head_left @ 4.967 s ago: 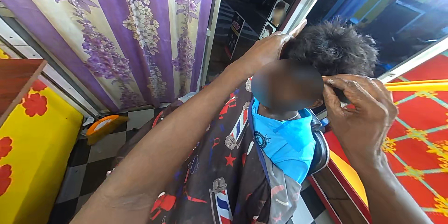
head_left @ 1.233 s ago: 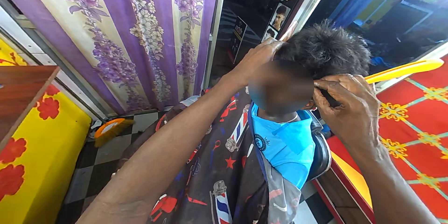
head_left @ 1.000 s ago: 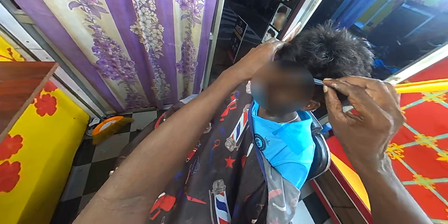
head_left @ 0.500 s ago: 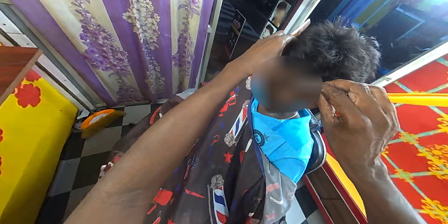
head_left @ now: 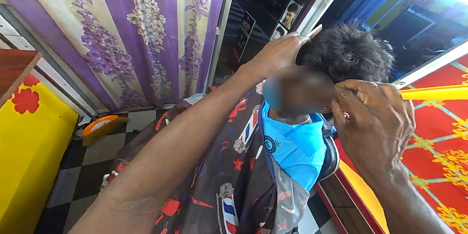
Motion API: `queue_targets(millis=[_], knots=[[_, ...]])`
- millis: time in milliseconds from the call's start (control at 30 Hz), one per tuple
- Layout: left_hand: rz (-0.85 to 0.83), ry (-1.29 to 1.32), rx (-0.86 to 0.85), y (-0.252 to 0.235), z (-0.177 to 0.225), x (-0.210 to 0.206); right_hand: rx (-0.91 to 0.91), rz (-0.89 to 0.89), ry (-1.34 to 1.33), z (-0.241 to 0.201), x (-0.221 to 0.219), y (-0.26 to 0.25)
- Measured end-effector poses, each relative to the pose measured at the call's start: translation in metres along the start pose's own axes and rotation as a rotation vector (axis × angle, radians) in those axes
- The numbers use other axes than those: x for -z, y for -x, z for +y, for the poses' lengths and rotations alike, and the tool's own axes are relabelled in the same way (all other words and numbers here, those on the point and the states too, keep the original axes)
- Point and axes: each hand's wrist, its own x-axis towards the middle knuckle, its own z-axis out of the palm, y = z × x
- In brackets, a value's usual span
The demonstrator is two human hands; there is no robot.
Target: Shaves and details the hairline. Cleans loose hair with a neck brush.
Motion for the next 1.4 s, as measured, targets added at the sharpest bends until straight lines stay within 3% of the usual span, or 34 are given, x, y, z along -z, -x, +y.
queue_targets(millis=[867,1133,1400], knots=[[0.008,0.004,0.026,-0.005,0.000,-0.004,0.031,-0.180,0.039,-0.003,0.010,-0.023],[-0.005,0.010,0.020,-0.006,-0.001,-0.003,0.078,-0.092,0.034,0.002,0.008,-0.019],[0.002,0.004,0.008,-0.008,-0.003,-0.005,0.067,-0.123,0.046,0.004,0.008,-0.020]])
